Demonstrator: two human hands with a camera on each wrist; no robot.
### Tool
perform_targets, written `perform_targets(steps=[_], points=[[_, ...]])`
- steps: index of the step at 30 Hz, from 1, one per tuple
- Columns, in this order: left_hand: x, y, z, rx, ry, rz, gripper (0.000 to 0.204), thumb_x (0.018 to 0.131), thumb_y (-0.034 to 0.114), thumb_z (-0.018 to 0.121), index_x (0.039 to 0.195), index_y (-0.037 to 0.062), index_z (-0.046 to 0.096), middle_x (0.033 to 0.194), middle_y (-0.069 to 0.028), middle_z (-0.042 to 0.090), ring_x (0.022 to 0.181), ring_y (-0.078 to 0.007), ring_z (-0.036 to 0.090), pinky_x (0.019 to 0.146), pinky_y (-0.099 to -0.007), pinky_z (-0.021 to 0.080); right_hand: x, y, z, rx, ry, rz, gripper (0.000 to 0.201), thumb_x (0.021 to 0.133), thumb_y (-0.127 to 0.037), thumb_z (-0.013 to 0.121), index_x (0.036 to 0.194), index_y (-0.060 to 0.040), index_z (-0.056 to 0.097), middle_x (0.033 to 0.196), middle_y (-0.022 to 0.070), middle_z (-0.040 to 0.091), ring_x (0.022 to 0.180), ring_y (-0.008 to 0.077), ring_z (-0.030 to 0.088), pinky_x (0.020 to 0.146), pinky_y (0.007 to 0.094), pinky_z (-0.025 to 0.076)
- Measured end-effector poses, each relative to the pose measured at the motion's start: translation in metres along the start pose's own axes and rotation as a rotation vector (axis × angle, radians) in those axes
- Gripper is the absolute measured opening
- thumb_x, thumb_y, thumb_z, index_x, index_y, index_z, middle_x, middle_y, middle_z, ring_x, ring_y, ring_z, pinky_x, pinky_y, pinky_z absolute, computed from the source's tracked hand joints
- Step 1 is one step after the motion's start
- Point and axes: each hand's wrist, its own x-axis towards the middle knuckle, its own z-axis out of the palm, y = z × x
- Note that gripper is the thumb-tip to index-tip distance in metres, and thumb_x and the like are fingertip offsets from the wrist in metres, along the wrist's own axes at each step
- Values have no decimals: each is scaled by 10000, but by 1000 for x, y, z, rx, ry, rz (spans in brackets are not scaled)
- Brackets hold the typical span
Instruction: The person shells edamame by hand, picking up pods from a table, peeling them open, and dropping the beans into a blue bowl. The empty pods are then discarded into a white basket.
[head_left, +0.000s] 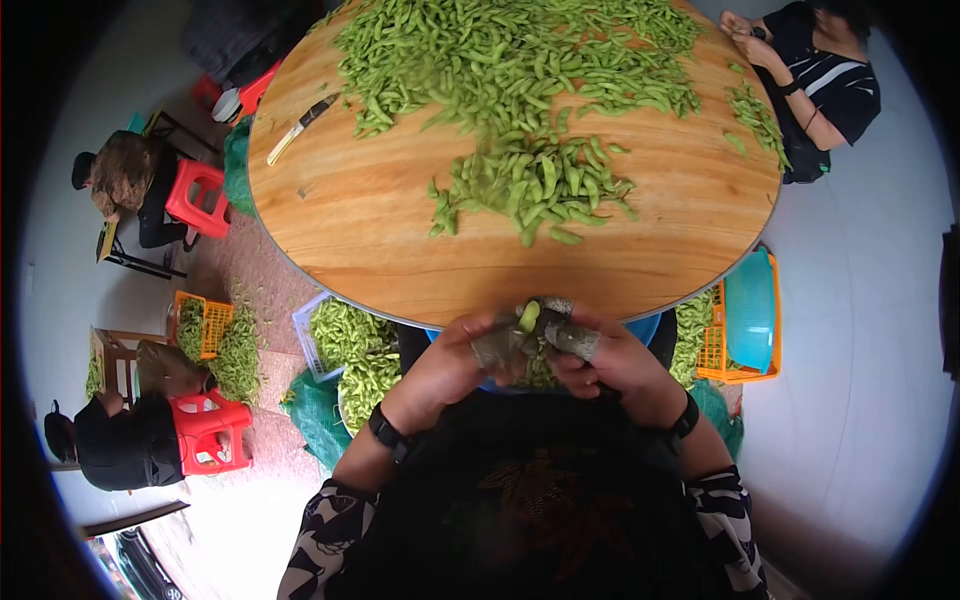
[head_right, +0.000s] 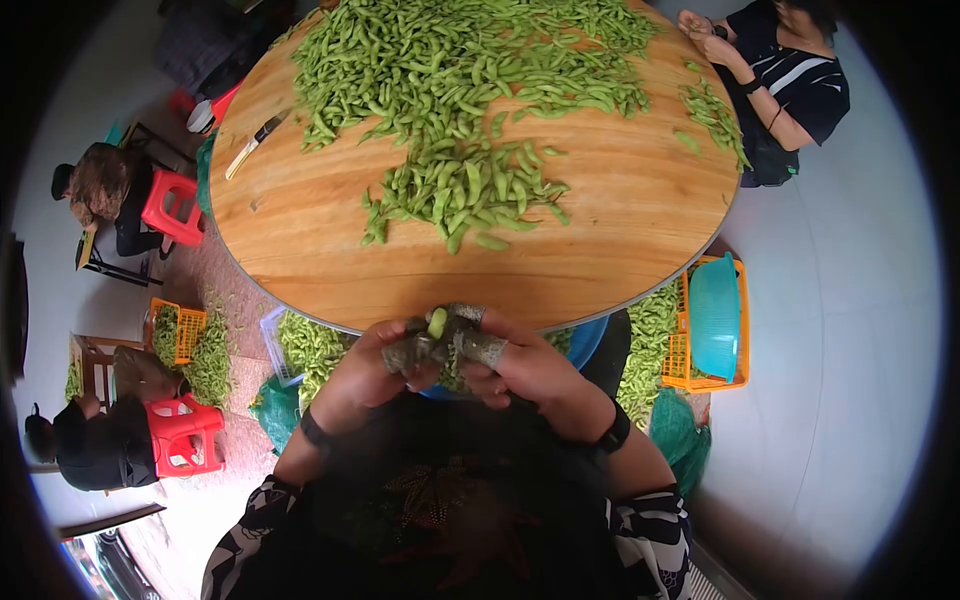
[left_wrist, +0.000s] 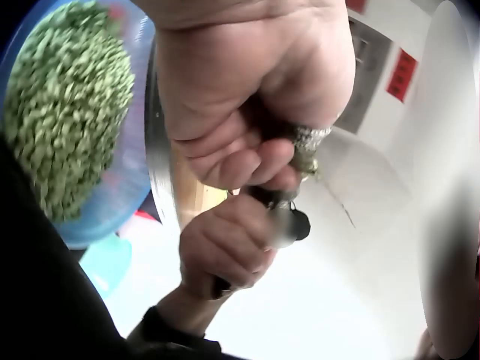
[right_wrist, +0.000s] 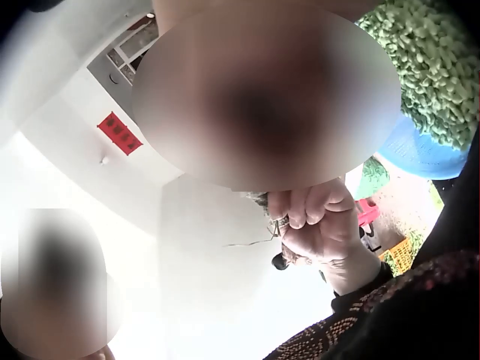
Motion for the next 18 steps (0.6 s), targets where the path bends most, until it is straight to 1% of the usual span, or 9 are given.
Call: perform_targets(steps=[1,3,4,6,9,13,15,16,18], points=[[2,1,3,1,-5,-4,114,862,57,647,959,8,615,838,-27,624,632,-139,577,585,-288,475,1,1,1,1,5,-4,224,999,-182,398,1199,-124,479,636,-46,377,475,40,350,415,206,312],[6,2,11,1065,129,460,134,855,52,643,976,9,603,818,-77,640,620,-196,598,563,-317,478,3,3,3,-104,120,-55,262,991,-173,414,1243,-125,470,643,-35,407,474,43,363,419,206,324],[7,3,12,1066,128,457,134,855,52,643,976,9,603,818,-77,640,620,-196,598,563,-317,478,4,3,5,-101,120,-55,262,991,-173,414,1243,-125,470,643,-35,407,474,43,363,419,206,324],[9,7,14,1637,273,832,171,843,98,645,971,-5,596,740,-154,621,668,-273,639,557,-358,501,7,2,11,-298,149,-182,325,981,-149,423,1304,-122,445,655,-26,441,473,49,378,428,205,331],[8,10,18,1880,330,886,161,844,85,635,962,-13,586,754,-181,628,694,-337,637,560,-384,501,11,5,8,-386,210,-258,369,975,-134,426,1343,-113,425,673,-17,479,473,55,399,433,204,340],[14,5,15,1458,278,825,126,861,63,600,971,2,594,723,-164,615,635,-311,618,559,-364,489,4,8,-1,-336,190,-216,363,976,-129,418,1337,-92,427,689,-20,497,477,49,413,439,201,347],[6,13,21,485,224,57,70,851,22,609,920,10,603,637,-116,536,563,-166,523,549,-323,450,2,16,-11,-260,85,-248,349,946,-117,484,1291,-62,476,720,21,563,530,95,526,469,252,419],[6,13,21,486,222,56,70,851,22,609,920,10,603,637,-116,536,563,-166,523,549,-323,450,7,22,-18,-259,88,-249,349,946,-117,484,1291,-62,476,720,21,563,530,95,526,469,252,419],[5,7,19,735,195,148,52,886,47,564,874,11,600,627,-46,514,585,-97,486,539,-273,424,16,30,-26,-937,408,-876,345,891,-146,611,1214,-42,547,786,94,618,659,222,633,581,326,494]])
